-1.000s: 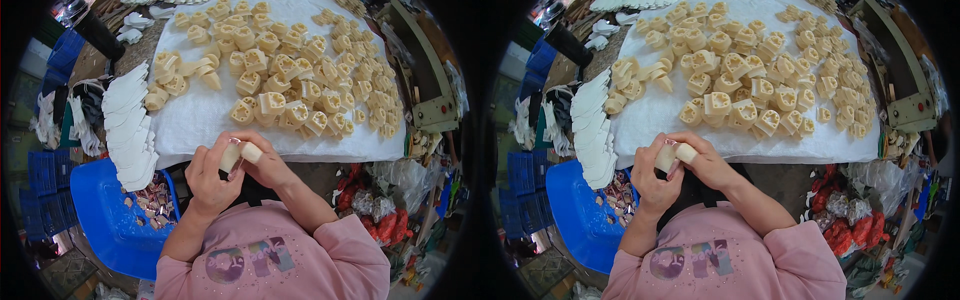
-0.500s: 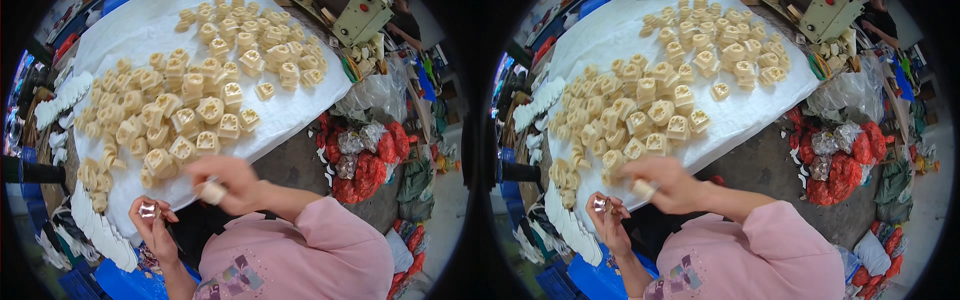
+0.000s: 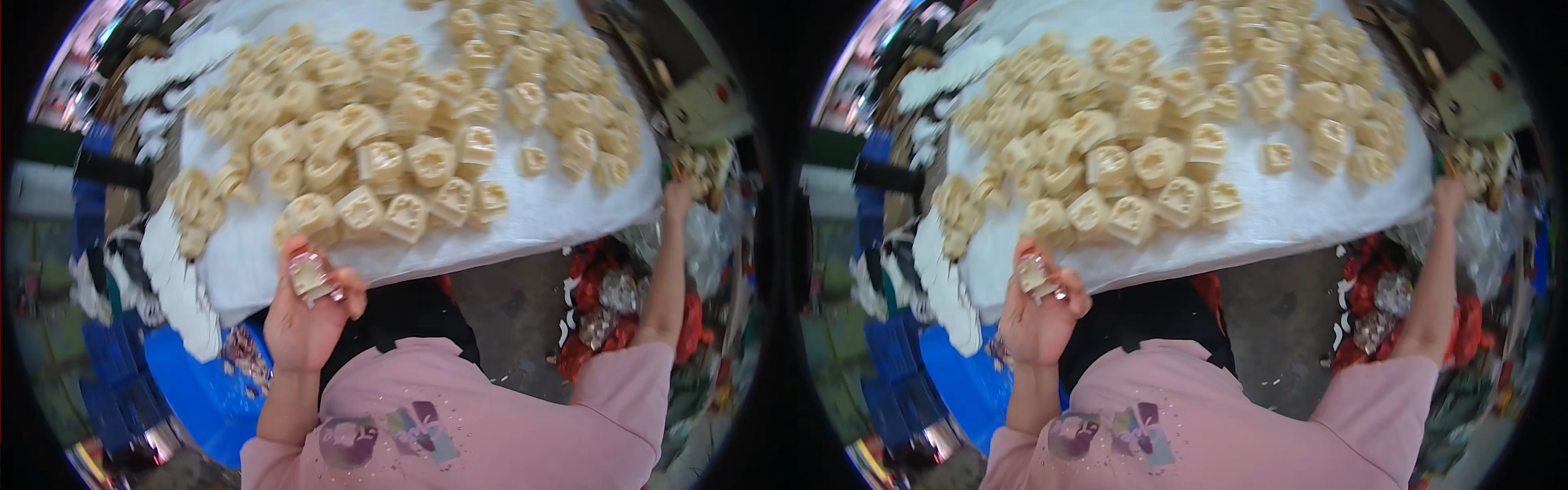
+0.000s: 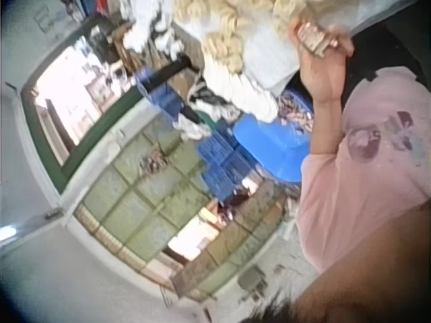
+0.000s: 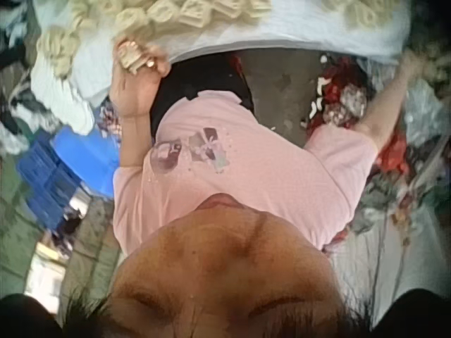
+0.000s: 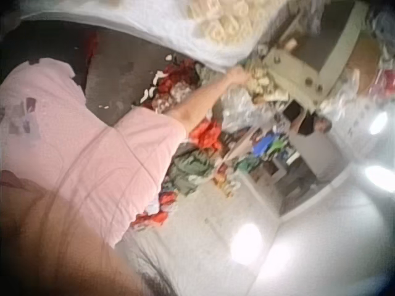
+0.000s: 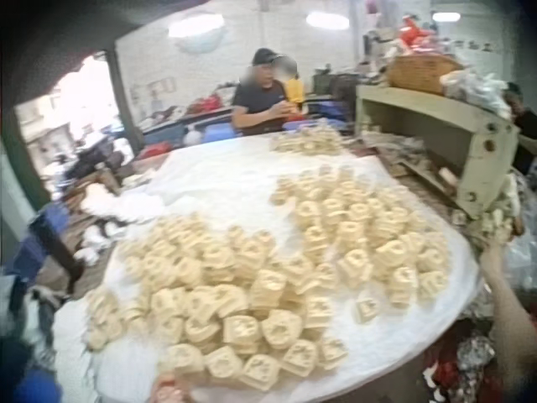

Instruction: The recorder is assembling internal components for shoe soles, placing white padding into beige molded sole parts.

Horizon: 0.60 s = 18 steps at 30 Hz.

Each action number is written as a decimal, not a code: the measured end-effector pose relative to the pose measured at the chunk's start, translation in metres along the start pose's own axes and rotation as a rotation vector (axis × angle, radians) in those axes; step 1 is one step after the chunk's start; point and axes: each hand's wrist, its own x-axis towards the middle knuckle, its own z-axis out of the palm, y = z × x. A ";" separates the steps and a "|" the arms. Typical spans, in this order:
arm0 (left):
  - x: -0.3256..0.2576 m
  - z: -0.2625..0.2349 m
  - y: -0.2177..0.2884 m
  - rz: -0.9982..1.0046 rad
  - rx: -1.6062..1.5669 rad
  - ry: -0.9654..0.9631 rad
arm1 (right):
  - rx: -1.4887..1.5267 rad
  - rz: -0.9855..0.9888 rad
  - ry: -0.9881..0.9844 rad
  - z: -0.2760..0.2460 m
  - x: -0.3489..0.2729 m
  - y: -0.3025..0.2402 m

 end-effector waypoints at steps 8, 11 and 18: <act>-0.007 -0.001 -0.003 0.058 0.083 -0.092 | -0.161 -0.112 -0.147 0.004 0.004 -0.058; -0.008 -0.005 -0.003 0.039 0.069 -0.159 | -0.171 -0.120 0.009 -0.021 -0.017 -0.067; -0.005 -0.008 -0.004 0.011 0.143 -0.217 | 0.259 -0.116 0.163 -0.111 -0.113 -0.172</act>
